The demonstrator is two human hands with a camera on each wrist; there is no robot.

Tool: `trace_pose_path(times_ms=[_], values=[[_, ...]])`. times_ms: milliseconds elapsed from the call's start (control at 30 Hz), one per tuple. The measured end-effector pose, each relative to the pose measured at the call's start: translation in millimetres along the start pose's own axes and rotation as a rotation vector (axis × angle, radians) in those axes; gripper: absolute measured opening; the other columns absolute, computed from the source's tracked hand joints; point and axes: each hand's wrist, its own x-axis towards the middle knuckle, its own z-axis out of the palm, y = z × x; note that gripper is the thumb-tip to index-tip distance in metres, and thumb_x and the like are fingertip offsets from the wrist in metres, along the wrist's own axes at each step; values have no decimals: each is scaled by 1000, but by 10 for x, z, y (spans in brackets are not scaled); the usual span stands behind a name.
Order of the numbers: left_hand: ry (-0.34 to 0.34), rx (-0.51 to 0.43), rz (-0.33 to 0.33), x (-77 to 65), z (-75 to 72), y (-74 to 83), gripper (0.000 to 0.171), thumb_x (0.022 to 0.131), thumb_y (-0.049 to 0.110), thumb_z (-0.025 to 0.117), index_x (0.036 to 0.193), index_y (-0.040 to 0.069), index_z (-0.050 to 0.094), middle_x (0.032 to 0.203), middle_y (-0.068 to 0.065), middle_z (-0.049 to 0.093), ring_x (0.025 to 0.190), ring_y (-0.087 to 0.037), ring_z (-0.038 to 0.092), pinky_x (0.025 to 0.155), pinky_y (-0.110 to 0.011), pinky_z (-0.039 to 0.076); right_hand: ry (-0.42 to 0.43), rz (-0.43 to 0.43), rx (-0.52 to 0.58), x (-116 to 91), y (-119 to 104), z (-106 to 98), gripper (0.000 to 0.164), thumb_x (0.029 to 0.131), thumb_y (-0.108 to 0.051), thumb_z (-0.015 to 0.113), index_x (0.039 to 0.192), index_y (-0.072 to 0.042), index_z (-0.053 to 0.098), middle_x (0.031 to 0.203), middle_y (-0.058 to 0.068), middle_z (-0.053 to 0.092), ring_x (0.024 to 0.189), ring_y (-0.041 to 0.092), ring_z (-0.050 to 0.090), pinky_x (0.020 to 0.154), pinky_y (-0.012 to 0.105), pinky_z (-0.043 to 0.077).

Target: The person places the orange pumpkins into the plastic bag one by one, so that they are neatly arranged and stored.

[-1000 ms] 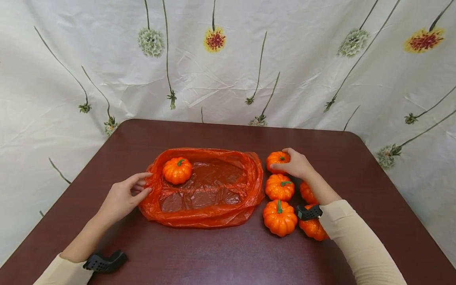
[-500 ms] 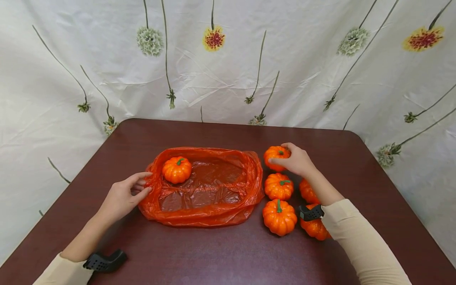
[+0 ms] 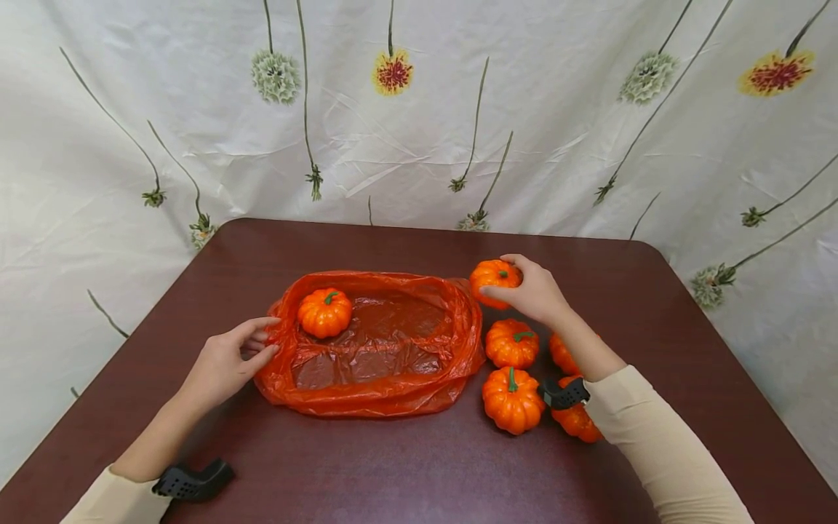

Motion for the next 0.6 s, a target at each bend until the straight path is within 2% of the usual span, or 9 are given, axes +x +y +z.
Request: trace_pose_path(times_ms=[600], values=[[0,8,7,-2,-5,0,39,83,0,73,120,1,63,90,-11,67,77,-25,66,71,-44,58,-41,-41,66,71,-266,106,77,84,-43,74,145,-9,43,120,18,60,104,31,57,80,40,50]])
